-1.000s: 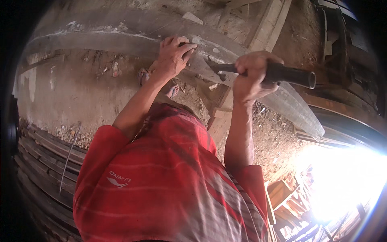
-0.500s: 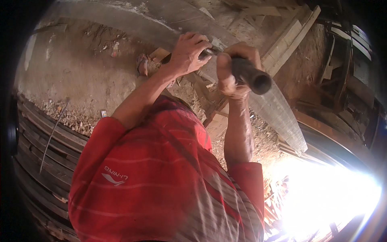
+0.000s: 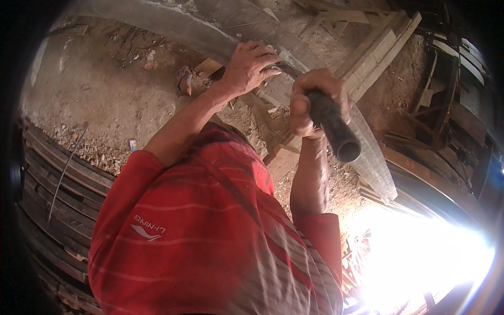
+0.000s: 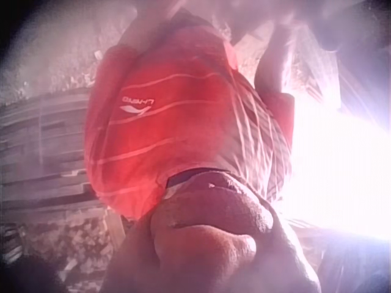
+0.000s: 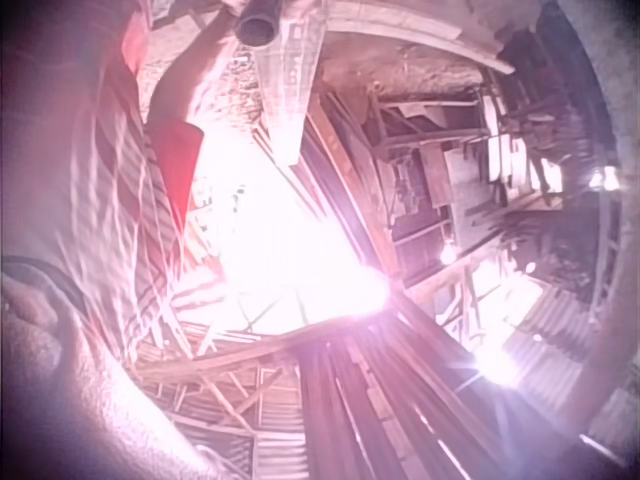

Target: The person uses a hammer to drive nails into a long, curved wooden plank resting on supports.

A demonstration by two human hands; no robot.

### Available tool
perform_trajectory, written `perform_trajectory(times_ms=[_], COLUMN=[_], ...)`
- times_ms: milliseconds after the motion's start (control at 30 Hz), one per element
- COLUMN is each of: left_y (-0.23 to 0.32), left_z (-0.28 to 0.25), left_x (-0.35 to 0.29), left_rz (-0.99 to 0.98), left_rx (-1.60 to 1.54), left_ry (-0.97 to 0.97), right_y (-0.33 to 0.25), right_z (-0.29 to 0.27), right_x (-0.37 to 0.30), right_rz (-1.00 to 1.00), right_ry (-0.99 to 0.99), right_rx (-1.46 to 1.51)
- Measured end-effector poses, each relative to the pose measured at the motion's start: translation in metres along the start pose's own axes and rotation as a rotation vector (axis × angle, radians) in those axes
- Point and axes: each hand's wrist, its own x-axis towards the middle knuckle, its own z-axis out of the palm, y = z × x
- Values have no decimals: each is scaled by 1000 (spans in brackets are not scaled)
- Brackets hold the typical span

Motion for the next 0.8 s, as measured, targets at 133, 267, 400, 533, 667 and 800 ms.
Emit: perform_trajectory(times_ms=[133, 267, 400, 533, 667, 800], left_y=[-1, 1, 1, 2, 2, -2], left_z=[2, 2, 1, -2, -3, -1], left_x=[0, 0, 1, 2, 1, 0], left_rz=[16, -1, -10, -7, 5, 52], left_rx=[-14, -7, -11, 20, 9, 0], left_ry=[24, 28, 24, 11, 7, 23], right_y=[12, 12, 7, 25, 31, 35], right_z=[-7, -10, -4, -4, -5, -11], right_x=[16, 37, 50, 75, 92, 93], right_rz=[22, 177, 258, 328, 416, 377], right_ry=[108, 254, 143, 111, 14, 19], right_rx=[171, 332, 219, 208, 227, 214])
